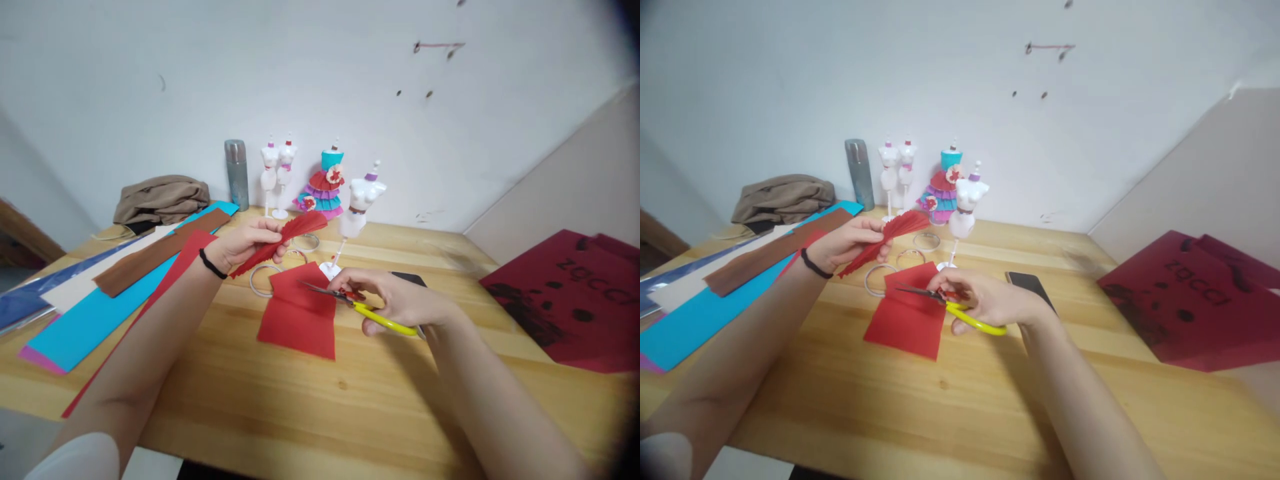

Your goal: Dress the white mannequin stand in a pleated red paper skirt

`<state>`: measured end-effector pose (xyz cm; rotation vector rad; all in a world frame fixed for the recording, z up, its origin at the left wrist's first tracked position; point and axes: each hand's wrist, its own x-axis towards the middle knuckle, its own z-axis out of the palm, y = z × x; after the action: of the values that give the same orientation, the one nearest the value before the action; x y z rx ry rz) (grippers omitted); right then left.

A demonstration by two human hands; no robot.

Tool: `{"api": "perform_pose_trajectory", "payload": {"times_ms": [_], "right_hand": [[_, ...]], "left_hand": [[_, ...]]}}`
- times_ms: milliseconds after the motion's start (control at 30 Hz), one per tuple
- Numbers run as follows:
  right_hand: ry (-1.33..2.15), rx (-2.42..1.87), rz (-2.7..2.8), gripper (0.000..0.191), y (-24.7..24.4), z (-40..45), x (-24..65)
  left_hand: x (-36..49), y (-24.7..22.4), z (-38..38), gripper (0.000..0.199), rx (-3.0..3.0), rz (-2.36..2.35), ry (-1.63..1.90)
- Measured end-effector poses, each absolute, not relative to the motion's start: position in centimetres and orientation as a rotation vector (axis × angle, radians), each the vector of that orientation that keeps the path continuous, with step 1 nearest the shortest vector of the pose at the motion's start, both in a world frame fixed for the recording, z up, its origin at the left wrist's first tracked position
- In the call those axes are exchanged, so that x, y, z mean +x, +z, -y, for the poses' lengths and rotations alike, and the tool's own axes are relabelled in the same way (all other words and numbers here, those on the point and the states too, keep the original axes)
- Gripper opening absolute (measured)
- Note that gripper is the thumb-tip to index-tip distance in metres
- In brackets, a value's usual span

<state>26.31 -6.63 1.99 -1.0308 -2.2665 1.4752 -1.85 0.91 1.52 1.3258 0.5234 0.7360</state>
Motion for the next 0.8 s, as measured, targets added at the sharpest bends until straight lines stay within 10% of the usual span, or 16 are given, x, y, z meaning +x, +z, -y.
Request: {"api": "perform_pose_trajectory", "payload": {"times_ms": [200,500,667,800], "right_hand": [[1.374,-1.092,2.483,0.039,-0.6,6.6,24.4],[0.295,-1.32,2.871,0.046,-2.7,9.7,19.4],[0.777,-1.413,2.426,0.02,-1.8,8.4,20.5],[1.044,-1.205,1.701,0.048,-1.1,6.9,20.8]], "left_hand": [[-1.4,1.0,-0.7,0.026,1.212,-0.432,0.792],[-0.4,-0.1,-0.2,0.027,1.085,-0.342,0.904],[0.4,0.1,0.4,0.027,1.075,-0.369,0.875],[1.5,0.6,1.2,0.024,1.141,-0.424,0.842]]}}
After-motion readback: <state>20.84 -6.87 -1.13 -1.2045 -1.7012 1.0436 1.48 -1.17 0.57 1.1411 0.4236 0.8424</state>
